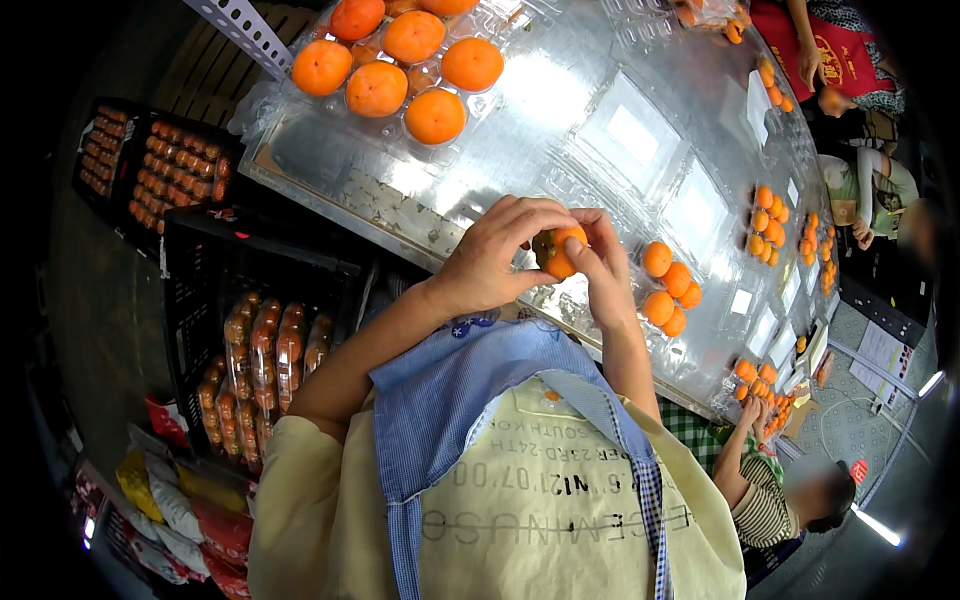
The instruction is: The person picks oranges, removes stems, and places them into clear plastic trays on a metal table. They then cover the filled trays with plastic lids and place the packaged units into a black crate.
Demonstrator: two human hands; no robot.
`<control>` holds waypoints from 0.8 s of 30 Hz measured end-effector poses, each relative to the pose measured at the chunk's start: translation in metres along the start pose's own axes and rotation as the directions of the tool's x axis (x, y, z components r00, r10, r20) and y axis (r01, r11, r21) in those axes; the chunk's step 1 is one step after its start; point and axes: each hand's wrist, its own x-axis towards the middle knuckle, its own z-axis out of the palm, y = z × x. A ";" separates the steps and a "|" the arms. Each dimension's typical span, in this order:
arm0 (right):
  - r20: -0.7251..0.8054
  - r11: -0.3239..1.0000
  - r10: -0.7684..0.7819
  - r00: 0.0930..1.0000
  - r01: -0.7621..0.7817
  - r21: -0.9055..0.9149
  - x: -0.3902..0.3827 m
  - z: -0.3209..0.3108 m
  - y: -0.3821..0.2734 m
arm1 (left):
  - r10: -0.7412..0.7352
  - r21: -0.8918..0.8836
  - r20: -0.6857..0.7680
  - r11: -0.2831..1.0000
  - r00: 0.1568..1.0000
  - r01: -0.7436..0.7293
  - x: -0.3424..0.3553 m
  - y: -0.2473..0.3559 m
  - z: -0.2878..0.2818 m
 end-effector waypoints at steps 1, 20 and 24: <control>-0.017 0.999 -0.021 1.000 0.020 -0.040 0.001 -0.001 0.003 | 0.030 0.046 0.014 0.998 0.999 -0.031 0.000 0.000 0.000; 0.017 0.992 0.091 0.996 -0.092 0.089 -0.008 0.001 0.004 | -0.222 -0.233 -0.011 0.949 0.975 0.214 -0.007 0.005 0.007; 0.036 0.995 0.052 0.998 -0.055 0.085 -0.009 0.003 0.003 | -0.192 -0.190 -0.014 0.964 0.981 0.186 -0.008 0.009 0.005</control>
